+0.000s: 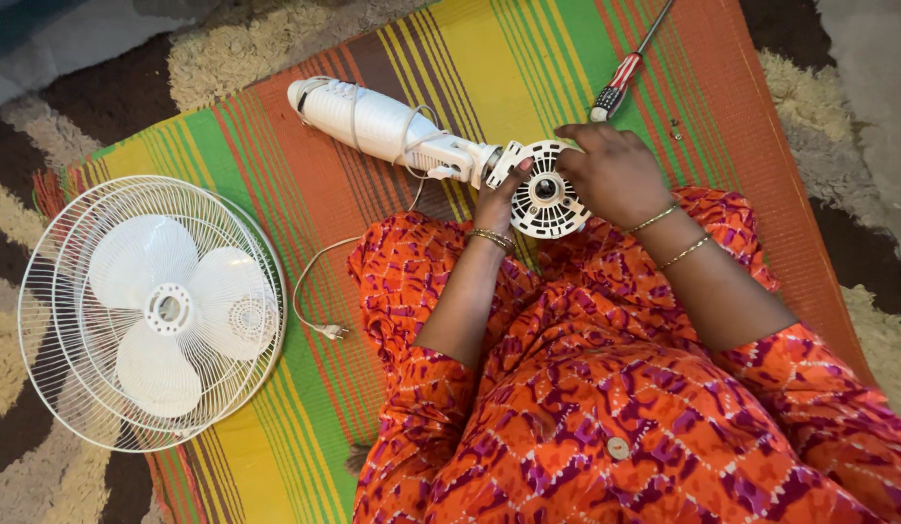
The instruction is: The person uses a screwdriver to remove screws from the back cap of a disassembled electric fan. They then remove the cap and set it aside, exposing the fan's internal motor components.
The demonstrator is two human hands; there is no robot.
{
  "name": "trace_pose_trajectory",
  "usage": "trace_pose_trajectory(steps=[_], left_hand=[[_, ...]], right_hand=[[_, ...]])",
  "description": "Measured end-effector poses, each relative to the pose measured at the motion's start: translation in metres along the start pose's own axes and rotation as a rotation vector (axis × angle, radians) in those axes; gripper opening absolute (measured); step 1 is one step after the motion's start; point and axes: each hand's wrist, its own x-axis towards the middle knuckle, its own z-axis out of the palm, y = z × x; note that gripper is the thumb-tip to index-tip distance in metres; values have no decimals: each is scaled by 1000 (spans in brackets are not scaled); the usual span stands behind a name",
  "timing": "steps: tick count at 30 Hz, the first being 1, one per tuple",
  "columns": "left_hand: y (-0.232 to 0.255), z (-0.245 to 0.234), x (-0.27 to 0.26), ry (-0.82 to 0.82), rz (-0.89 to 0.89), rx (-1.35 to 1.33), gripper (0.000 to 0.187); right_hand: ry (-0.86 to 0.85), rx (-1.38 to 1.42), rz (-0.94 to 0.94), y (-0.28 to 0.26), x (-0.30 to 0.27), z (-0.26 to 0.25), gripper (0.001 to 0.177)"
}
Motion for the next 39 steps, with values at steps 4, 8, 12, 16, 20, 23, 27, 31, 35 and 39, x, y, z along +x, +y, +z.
trace_pose_trajectory(steps=[4, 8, 12, 16, 20, 23, 27, 31, 35, 39], left_hand=[[0, 1, 1, 5, -24, 32, 66], [2, -1, 2, 27, -71, 55, 73], [-5, -4, 7, 53, -57, 156, 73], [-11, -8, 13, 14, 29, 79, 63], [-13, -11, 13, 1, -3, 38, 56], [-10, -9, 12, 6, -10, 48, 59], [-7, -8, 10, 47, 6, 231, 73], [-7, -10, 12, 53, 14, 297, 87], [-8, -10, 14, 54, -52, 331, 104], [-12, -12, 17, 47, -33, 319, 116]], right_hand=[[-33, -55, 1, -1, 2, 7, 16], [-57, 506, 116, 23, 8, 24, 9], [211, 1251, 504, 81, -4, 50, 7], [572, 1250, 760, 167, -35, 86, 6], [739, 1143, 940, 222, -80, 138, 3], [703, 1125, 1298, 242, -92, 160, 9], [421, 518, 1161, 243, -90, 175, 10], [114, 593, 1242, 238, -93, 178, 5], [-25, 475, 1301, 240, -93, 191, 10], [84, 312, 1087, 247, -99, 201, 13]])
